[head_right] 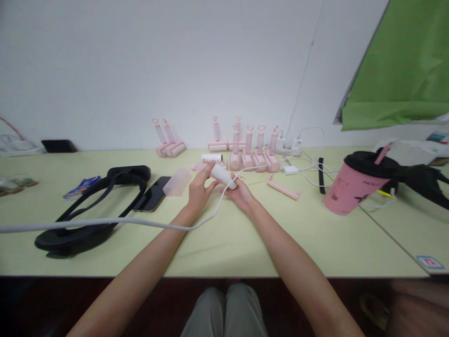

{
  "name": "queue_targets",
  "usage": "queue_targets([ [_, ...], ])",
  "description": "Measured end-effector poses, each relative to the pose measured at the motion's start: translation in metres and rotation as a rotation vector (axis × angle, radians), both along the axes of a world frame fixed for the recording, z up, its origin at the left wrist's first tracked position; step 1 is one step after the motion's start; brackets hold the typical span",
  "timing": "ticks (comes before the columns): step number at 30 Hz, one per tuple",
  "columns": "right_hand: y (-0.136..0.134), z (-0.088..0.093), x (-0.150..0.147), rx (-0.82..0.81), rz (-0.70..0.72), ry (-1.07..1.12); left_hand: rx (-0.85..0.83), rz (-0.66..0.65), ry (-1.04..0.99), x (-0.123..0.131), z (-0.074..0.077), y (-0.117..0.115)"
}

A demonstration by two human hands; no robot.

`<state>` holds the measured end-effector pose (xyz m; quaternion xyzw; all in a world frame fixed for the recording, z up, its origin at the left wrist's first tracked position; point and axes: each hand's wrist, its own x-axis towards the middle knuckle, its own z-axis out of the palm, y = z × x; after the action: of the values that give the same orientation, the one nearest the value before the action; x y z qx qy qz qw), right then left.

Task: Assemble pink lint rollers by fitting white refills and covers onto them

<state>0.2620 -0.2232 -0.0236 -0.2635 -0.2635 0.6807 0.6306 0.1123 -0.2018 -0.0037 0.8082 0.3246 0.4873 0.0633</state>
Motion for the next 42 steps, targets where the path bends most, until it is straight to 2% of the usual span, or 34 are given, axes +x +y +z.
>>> queue_targets([
  [8,0.004,-0.008,0.004,-0.006,0.029,0.016,-0.024,-0.049,-0.042,0.001,-0.005,-0.002],
  [13,0.014,-0.011,0.009,0.015,-0.107,-0.116,-0.071,0.020,0.003,-0.002,-0.006,0.009],
  [16,0.017,-0.012,0.013,0.033,-0.153,-0.240,-0.069,0.012,0.091,-0.007,-0.001,0.012],
  [22,0.012,-0.010,0.011,0.063,-0.179,-0.362,0.006,0.031,0.418,-0.014,0.005,0.011],
  [27,0.006,-0.004,0.006,0.139,-0.144,-0.429,0.034,0.071,0.445,-0.017,0.000,0.017],
  [37,0.001,-0.007,0.001,0.236,-0.101,-0.514,0.038,0.002,0.426,-0.022,-0.002,0.022],
  [42,0.000,-0.003,0.001,0.236,-0.058,-0.444,0.042,0.038,0.419,-0.021,-0.003,0.023],
])
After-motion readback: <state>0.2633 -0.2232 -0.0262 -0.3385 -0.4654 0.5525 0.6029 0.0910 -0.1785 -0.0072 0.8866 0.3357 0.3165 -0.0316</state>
